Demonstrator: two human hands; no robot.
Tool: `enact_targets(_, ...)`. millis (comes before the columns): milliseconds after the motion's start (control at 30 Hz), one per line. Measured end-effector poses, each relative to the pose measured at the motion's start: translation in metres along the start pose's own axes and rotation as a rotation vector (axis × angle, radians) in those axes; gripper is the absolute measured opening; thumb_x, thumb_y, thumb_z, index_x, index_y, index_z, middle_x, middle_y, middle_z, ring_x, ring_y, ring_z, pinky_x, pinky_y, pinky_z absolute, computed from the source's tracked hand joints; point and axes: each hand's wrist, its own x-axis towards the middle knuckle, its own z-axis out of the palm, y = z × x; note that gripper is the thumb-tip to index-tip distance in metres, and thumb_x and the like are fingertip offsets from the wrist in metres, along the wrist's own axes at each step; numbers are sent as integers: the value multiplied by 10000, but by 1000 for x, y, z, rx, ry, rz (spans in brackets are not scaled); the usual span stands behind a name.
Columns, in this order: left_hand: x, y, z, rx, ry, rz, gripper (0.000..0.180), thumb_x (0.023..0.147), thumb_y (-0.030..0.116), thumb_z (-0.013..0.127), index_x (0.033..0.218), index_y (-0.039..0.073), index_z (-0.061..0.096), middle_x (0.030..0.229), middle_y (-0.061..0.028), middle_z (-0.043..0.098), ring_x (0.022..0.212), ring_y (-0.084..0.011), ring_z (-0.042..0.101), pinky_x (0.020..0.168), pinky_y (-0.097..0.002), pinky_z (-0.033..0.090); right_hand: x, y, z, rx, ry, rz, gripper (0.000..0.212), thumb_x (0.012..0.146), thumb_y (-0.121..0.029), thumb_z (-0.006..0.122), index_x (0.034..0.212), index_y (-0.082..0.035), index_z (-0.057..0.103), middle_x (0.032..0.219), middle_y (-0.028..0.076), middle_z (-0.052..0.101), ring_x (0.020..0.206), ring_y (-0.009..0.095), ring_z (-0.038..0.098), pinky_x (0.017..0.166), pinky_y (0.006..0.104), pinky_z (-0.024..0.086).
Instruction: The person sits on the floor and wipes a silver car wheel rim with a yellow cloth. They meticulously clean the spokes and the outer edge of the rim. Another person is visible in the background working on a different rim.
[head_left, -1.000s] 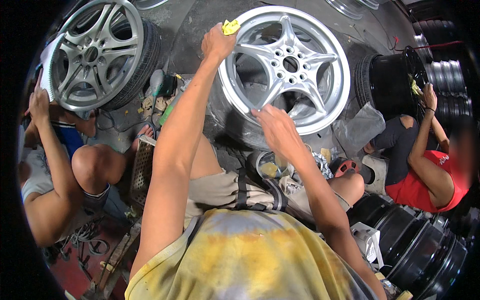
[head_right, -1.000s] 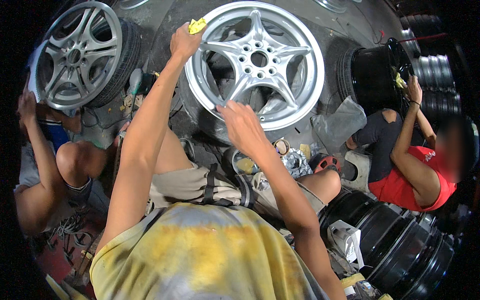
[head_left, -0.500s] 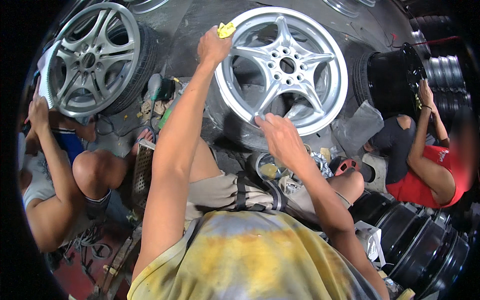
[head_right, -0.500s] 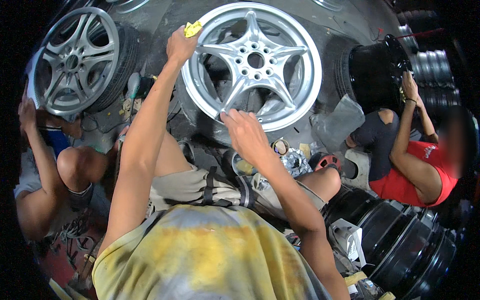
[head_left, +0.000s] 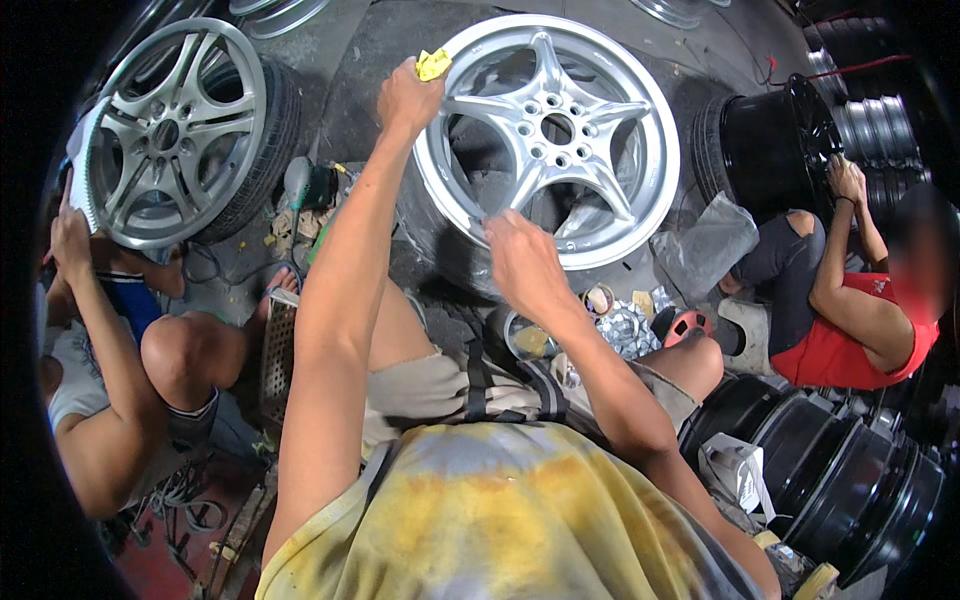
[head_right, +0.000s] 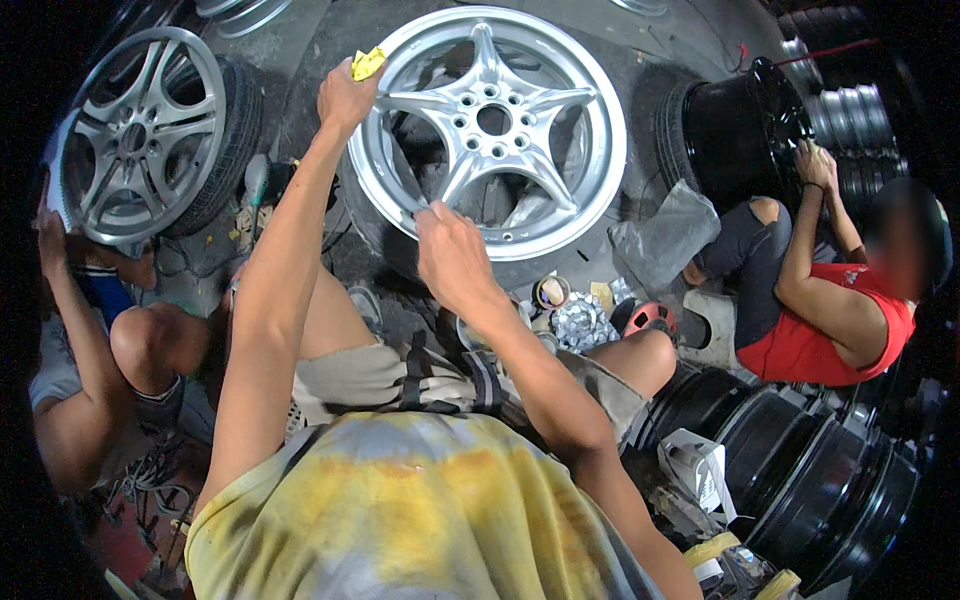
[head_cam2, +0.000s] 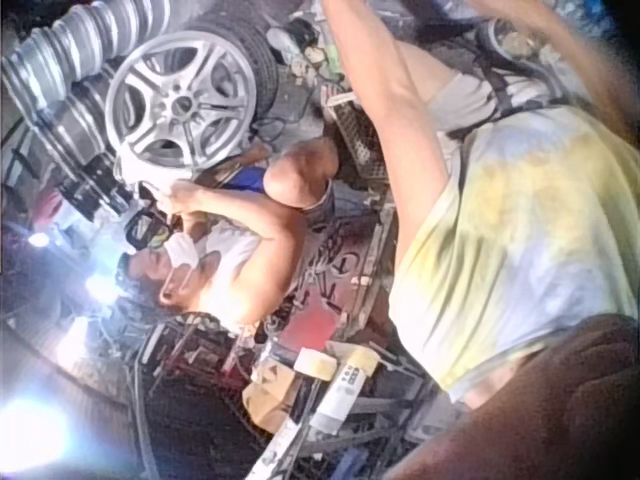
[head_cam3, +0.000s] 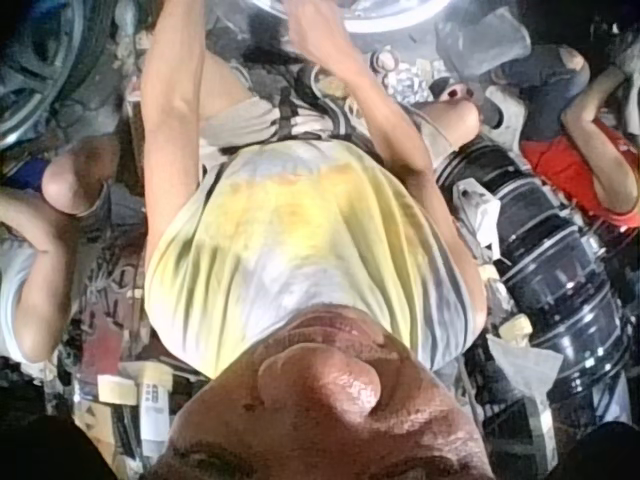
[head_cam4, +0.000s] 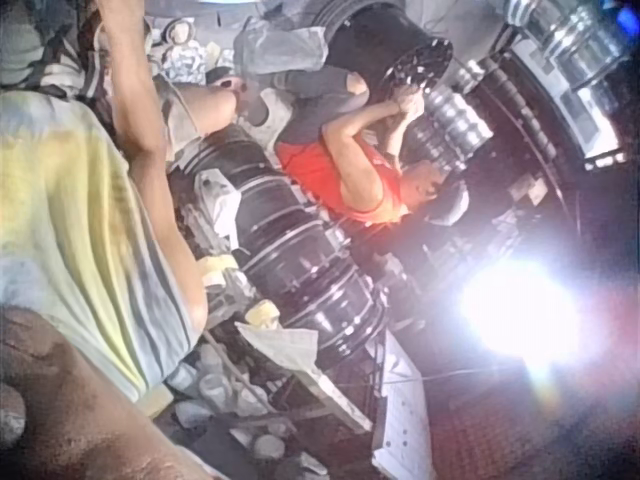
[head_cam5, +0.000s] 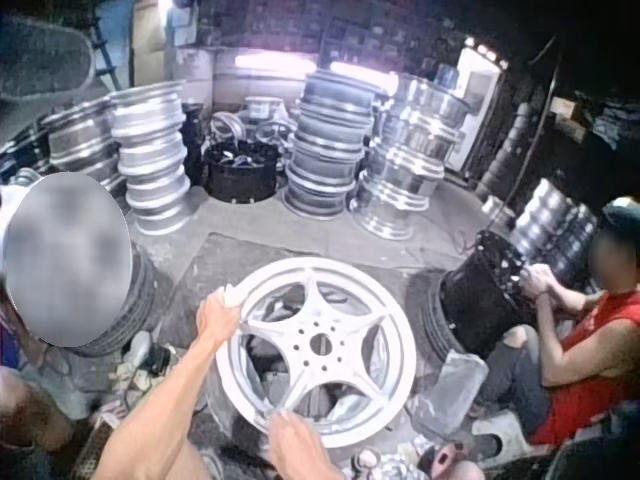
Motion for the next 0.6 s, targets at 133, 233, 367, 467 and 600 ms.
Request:
enact_targets(133, 2, -5, 0, 22, 10, 17, 529, 882, 514, 666, 1096, 30, 660, 1057, -241, 712, 1041, -453, 657, 865, -526, 512, -15, -4, -14, 1, -17, -1, 178, 928, -17, 540, 1043, 66, 648, 909, 245, 584, 838, 457, 606, 737, 521, 469)
enact_targets(233, 6, -7, 0, 19, -4, 2, 521, 894, 510, 653, 1094, 29, 648, 1069, -242, 709, 1042, -457, 656, 865, -531, 512, -6, 3, -3, -35, 15, -51, 140, 897, -2, 546, 980, 67, 635, 906, 249, 588, 848, 457, 611, 749, 524, 477)
enact_targets(367, 5, -6, -4, 181, -88, 53, 509, 924, 481, 629, 1167, 36, 574, 1095, -268, 694, 1065, -464, 652, 887, -540, 514, -8, 2, -11, -45, -23, -40, 76, 839, 33, 555, 873, 73, 610, 909, 262, 597, 849, 459, 623, 757, 529, 494)
enact_targets(467, 7, 3, -19, 329, -180, 110, 496, 941, 447, 615, 1206, 38, 520, 1129, -279, 684, 1085, -458, 651, 910, -546, 509, -10, 3, -17, -58, -1, -89, 87, 874, 14, 544, 874, 67, 613, 888, 265, 589, 826, 464, 614, 751, 536, 488)
enact_targets(600, -9, 13, -31, 392, -104, 249, 452, 935, 361, 646, 1191, 22, 492, 1202, -255, 616, 1054, -482, 639, 889, -559, 511, -7, 16, -10, 14, 23, -110, 109, 921, -18, 545, 928, 56, 625, 864, 244, 573, 815, 454, 596, 721, 516, 469)
